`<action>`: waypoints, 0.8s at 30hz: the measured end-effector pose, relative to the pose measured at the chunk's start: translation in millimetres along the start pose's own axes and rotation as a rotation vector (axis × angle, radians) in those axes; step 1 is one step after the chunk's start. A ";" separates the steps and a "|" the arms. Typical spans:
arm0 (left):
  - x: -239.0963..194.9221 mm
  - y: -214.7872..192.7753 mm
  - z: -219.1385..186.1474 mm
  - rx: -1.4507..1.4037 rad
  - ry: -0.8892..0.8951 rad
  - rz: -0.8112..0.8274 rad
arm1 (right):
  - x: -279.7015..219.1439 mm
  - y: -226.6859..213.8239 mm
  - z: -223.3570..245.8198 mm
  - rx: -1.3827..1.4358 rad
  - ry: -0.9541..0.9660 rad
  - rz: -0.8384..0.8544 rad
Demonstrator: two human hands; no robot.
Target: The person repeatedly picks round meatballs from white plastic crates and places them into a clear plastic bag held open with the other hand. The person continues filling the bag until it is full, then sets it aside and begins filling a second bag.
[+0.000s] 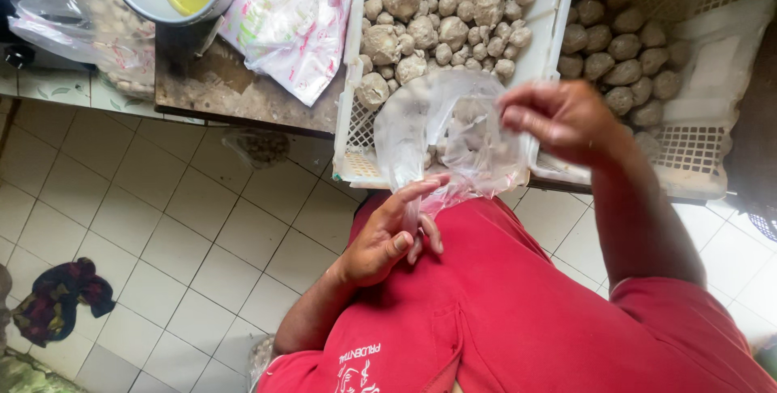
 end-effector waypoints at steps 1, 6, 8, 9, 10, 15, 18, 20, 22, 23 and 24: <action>-3.2 -0.8 2.1 -0.007 -0.007 -0.010 | 19.3 -15.3 -1.9 -0.076 -0.038 -0.171; -8.1 -2.4 6.9 0.013 0.013 -0.030 | 119.5 -4.3 -14.6 -1.070 -0.479 -0.268; -11.9 0.4 7.7 0.043 0.005 -0.040 | 137.5 8.2 -30.9 -1.259 -0.312 -0.064; -13.1 1.4 7.6 0.040 0.010 -0.042 | 143.1 12.1 -33.8 -1.280 -0.276 -0.018; -13.9 2.1 7.4 0.037 0.016 -0.044 | 147.3 15.9 -34.6 -1.300 -0.240 0.028; -14.2 2.3 9.3 0.011 0.033 -0.070 | 146.7 31.0 -21.4 -1.196 -0.135 0.002; -13.7 2.9 8.9 0.040 0.040 -0.065 | 140.9 38.7 -17.8 -1.168 -0.082 0.007; -14.6 3.6 7.9 0.047 0.040 -0.068 | 139.1 43.0 -20.4 -1.155 -0.028 0.075; -13.2 3.4 7.4 0.032 0.041 -0.072 | 140.3 42.3 -23.0 -1.132 -0.060 0.056; -12.1 3.9 7.8 0.021 0.039 -0.072 | 139.4 39.6 -26.4 -1.122 -0.070 0.047; -10.6 4.0 8.4 0.016 0.036 -0.066 | 141.1 39.6 -29.4 -1.093 -0.086 0.081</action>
Point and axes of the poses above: each hand's wrist, its own x-axis towards the middle knuckle, its own y-axis out of the palm, z = x × y, the point moved 3 cm from there along x, towards the middle knuckle, and after that the axes turned 8 degrees about -z, right-handed, at the moved point
